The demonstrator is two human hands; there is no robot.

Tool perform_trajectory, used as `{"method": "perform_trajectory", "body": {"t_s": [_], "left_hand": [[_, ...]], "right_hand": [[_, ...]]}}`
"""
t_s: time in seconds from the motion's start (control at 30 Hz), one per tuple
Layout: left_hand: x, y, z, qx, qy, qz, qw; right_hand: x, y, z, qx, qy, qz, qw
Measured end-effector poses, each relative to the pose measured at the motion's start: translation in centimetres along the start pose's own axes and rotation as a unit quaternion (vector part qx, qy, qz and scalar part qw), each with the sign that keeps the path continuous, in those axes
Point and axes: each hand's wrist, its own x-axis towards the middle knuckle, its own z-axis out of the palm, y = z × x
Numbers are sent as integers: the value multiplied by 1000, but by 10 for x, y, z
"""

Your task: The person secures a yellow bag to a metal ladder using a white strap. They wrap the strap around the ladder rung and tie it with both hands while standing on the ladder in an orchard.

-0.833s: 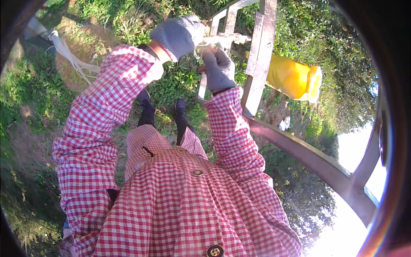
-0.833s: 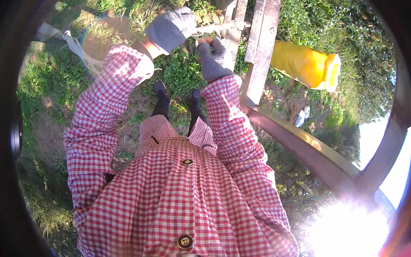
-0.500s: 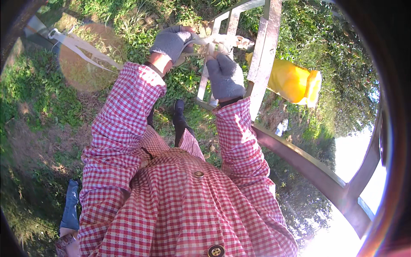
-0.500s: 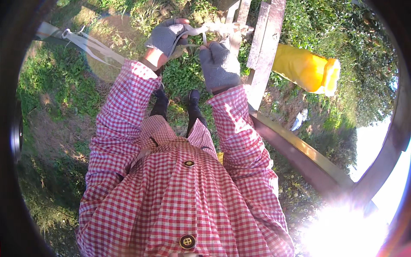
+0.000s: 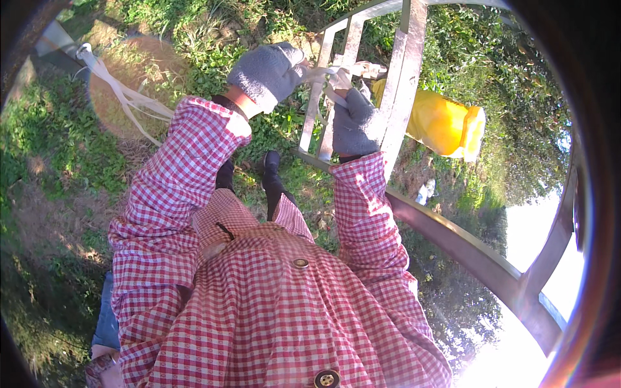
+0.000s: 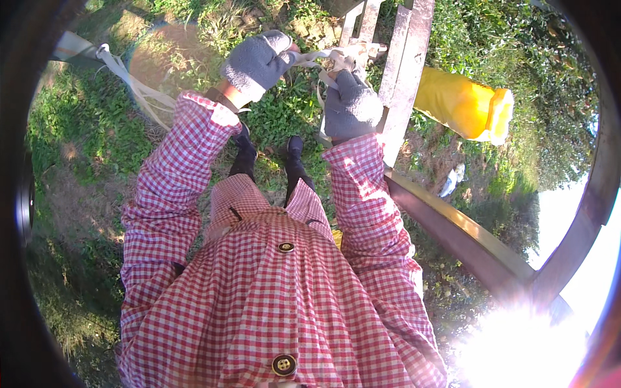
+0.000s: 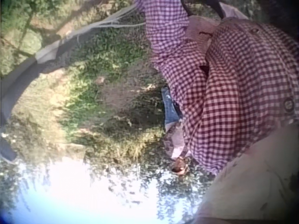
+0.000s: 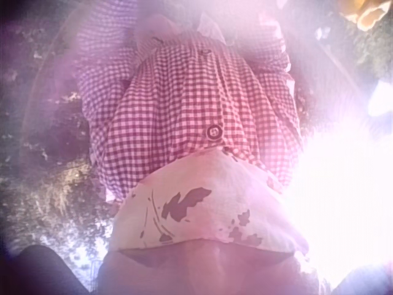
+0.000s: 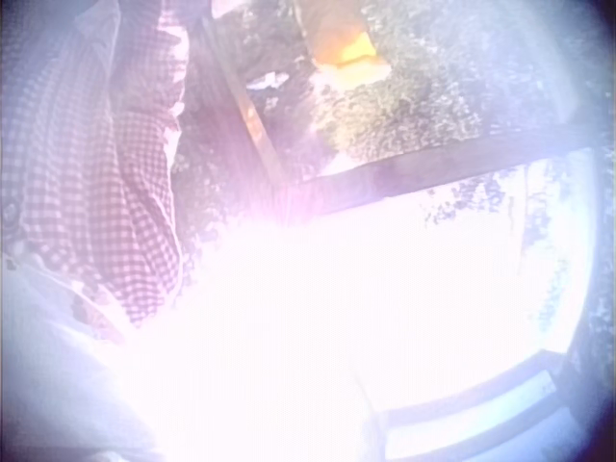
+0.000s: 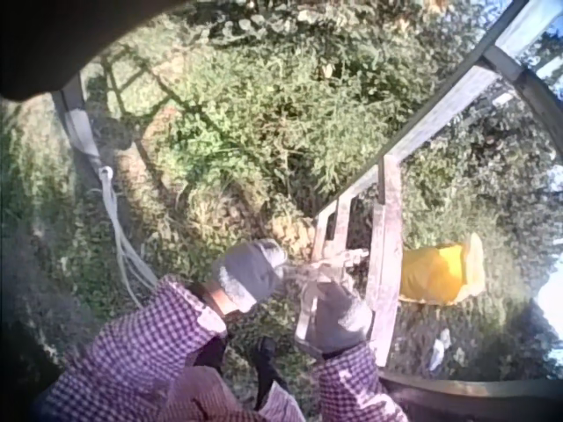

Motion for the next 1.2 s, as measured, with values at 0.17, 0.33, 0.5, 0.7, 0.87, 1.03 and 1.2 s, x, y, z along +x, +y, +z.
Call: {"method": "perform_trajectory", "body": {"t_s": [0.17,0.33,0.5,0.7,0.87,1.03,1.2], "left_hand": [[1,-23,31,-245,93,-204,943],[22,-63,50,-56,86,-135,986],[-14,-44,63,-305,192,-167,918],[-29,8,20,-535,116,-272,791],[-31,2,31,-421,36,-182,888],[-29,-5,27,-166,-27,-97,981],[-19,-7,38,-340,84,-197,916]], "right_hand": [[-8,-58,-39,-17,-10,-145,989],[-24,-65,-34,-27,-306,-86,948],[-6,-49,-1,-46,-239,127,962],[9,-15,43,602,-98,348,712],[15,24,65,739,-60,331,584],[5,22,46,746,-89,396,529],[-34,-10,52,798,-14,394,456]]}}
